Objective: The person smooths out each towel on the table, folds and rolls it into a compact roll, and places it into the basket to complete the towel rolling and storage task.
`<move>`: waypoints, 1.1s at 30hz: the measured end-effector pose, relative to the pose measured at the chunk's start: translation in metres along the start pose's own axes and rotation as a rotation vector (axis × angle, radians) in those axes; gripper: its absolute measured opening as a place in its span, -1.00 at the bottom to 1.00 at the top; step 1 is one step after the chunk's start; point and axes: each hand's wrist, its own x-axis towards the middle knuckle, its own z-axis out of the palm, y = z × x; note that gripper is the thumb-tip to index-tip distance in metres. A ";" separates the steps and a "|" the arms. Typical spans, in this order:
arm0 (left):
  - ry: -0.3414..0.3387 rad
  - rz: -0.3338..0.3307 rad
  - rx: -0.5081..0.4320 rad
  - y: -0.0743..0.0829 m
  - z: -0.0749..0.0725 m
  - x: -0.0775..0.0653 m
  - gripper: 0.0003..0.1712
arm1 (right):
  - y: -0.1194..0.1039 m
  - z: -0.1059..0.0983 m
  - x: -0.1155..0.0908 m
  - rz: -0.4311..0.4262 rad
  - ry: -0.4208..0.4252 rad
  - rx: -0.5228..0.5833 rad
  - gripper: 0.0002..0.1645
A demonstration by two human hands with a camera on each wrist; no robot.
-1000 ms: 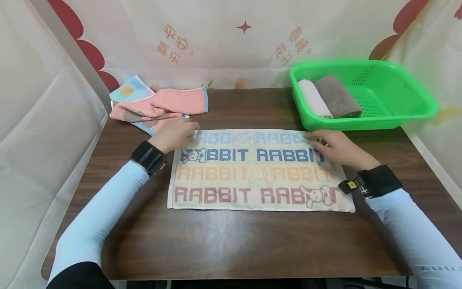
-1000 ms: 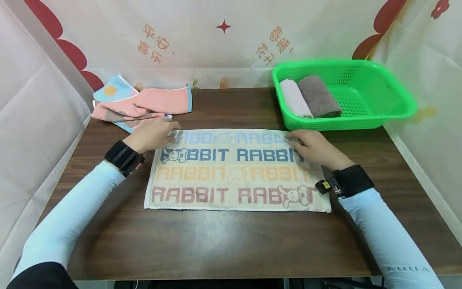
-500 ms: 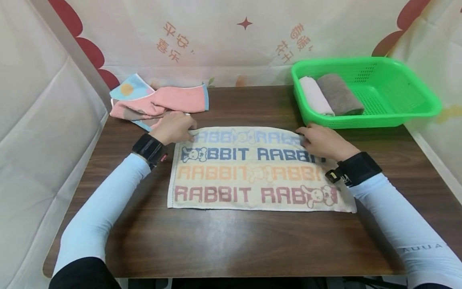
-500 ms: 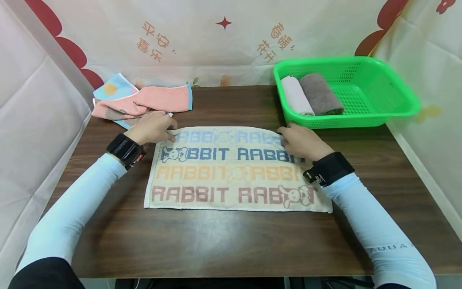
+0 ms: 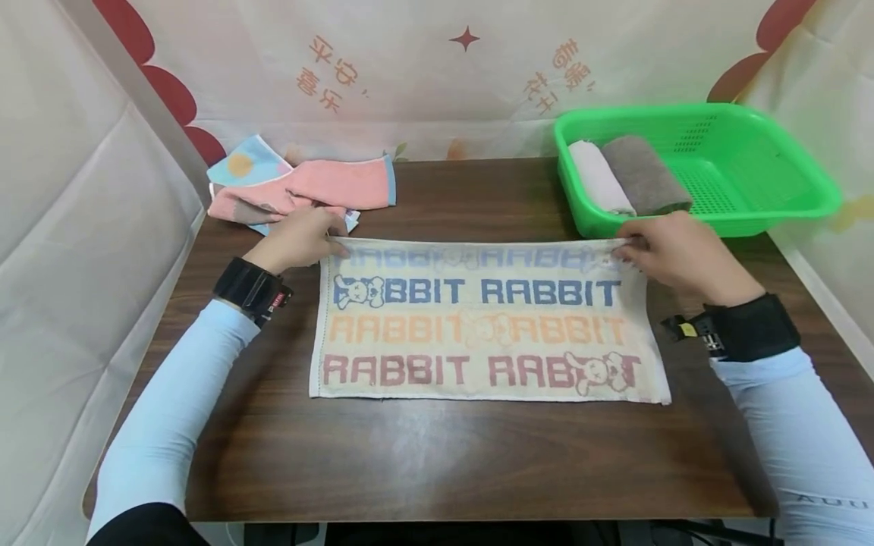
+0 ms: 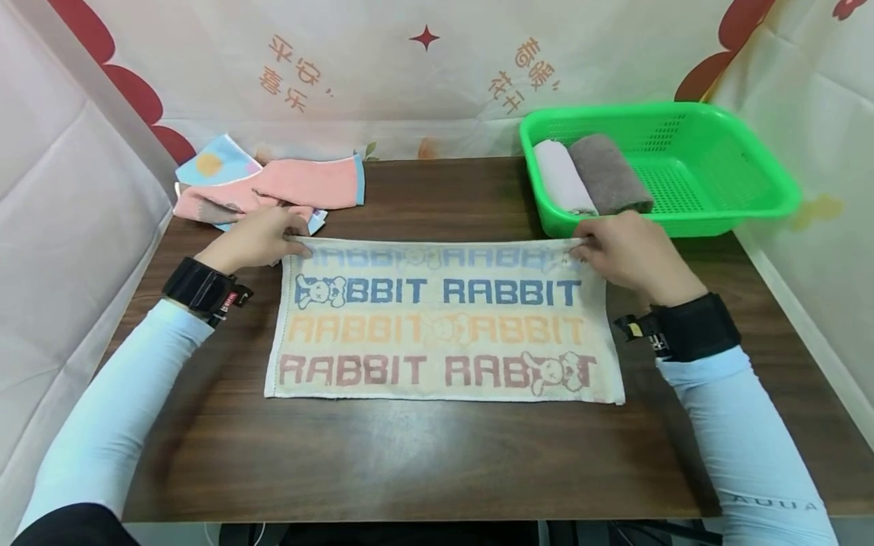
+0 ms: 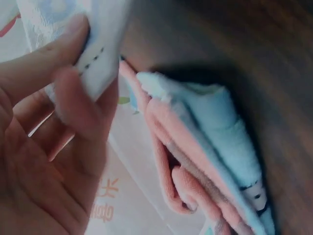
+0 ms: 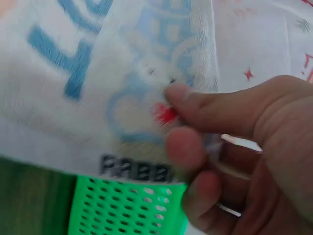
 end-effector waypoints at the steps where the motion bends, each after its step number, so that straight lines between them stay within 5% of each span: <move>1: 0.020 0.001 -0.012 0.000 -0.003 0.001 -0.89 | 0.001 -0.003 0.000 0.001 0.032 -0.003 -0.89; 10: 0.365 0.089 0.072 0.014 -0.024 -0.002 -0.91 | 0.005 -0.013 0.004 -0.048 0.458 -0.091 -0.78; 15: 0.394 0.219 0.115 0.018 -0.013 -0.030 -0.83 | 0.006 -0.002 -0.022 -0.150 0.558 -0.081 -0.75; 19: 0.302 0.285 0.142 0.017 0.007 -0.054 -0.77 | 0.006 0.016 -0.046 -0.247 0.491 -0.028 -0.78; 23: 0.175 0.249 0.145 0.014 0.025 -0.067 -0.74 | 0.002 0.034 -0.061 -0.258 0.357 -0.021 -0.75; 27: 0.081 0.226 0.154 0.011 0.034 -0.072 -0.83 | -0.004 0.043 -0.066 -0.174 0.148 -0.030 -0.71; 31: 0.022 0.220 0.163 0.010 0.033 -0.073 -0.94 | -0.002 0.039 -0.061 -0.030 -0.090 0.053 -0.91; 33: 0.011 0.206 0.159 0.009 0.031 -0.073 -0.96 | 0.002 0.037 -0.054 0.052 -0.125 0.084 -0.79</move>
